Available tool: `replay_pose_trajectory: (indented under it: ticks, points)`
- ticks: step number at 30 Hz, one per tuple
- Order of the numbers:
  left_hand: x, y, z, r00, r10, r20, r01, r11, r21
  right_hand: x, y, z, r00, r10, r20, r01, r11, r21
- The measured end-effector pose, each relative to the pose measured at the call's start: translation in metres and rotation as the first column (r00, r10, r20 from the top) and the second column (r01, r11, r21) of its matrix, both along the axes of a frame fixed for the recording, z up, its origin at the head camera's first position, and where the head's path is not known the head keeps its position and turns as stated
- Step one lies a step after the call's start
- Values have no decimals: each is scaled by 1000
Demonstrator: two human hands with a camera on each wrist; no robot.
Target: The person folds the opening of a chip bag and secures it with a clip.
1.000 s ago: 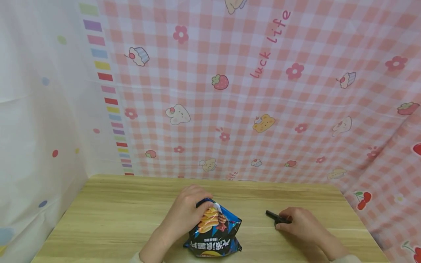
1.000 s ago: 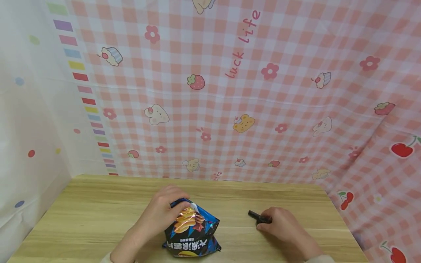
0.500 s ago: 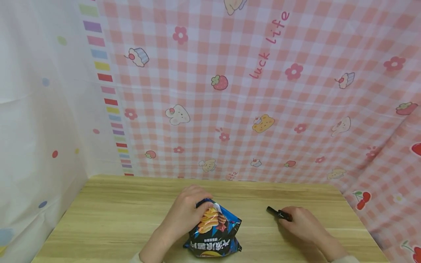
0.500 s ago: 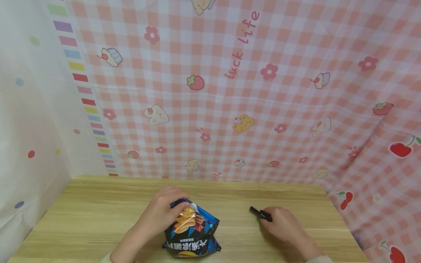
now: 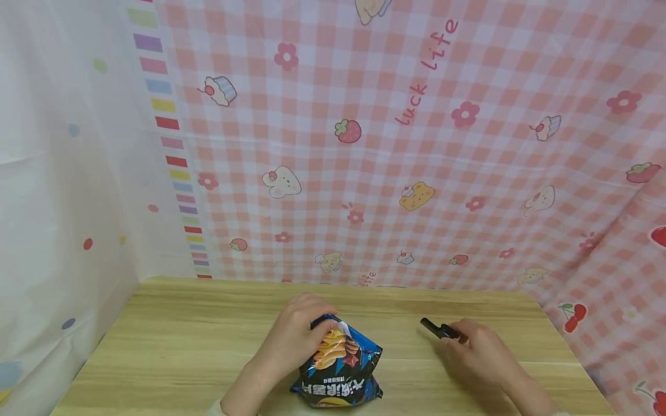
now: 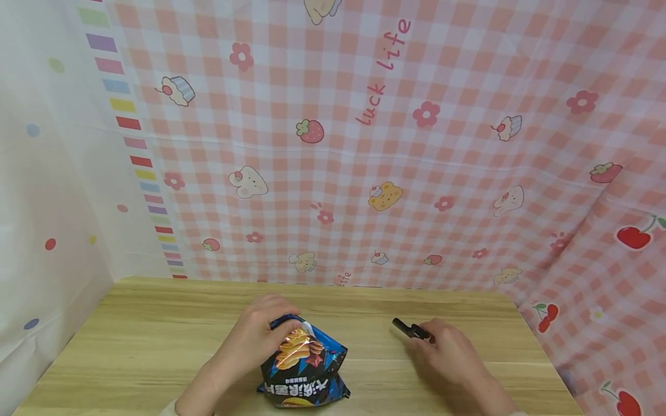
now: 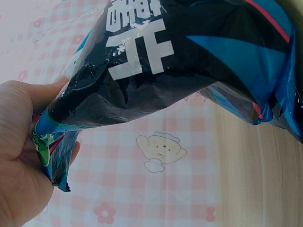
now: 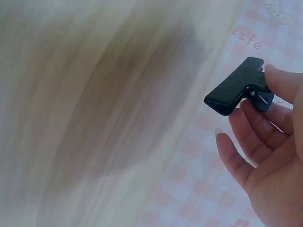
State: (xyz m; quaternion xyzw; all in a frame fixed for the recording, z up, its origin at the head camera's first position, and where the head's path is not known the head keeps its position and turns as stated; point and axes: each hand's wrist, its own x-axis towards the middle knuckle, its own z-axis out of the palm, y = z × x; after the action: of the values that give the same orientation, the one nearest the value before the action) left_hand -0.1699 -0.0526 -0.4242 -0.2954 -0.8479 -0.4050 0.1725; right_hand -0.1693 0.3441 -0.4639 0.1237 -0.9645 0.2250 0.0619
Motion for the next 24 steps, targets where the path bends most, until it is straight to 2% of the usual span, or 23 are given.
replay_pose_trajectory:
  ticks: [5, 13, 24]
  points:
    - [0, 0, 0, 1000, 0, -7, 0, 1000, -7, 4, -5, 2, 994, 21, -106, -22, 1000, -16]
    - [0, 0, 0, 1000, 3, -9, -3, 1000, -2, 12, -22, 9, 961, 53, -271, -77, 994, -77]
    - [0, 0, 0, 1000, -2, -15, 2, 1000, 1, 21, -41, 15, 947, 28, -321, -75, 988, -134]
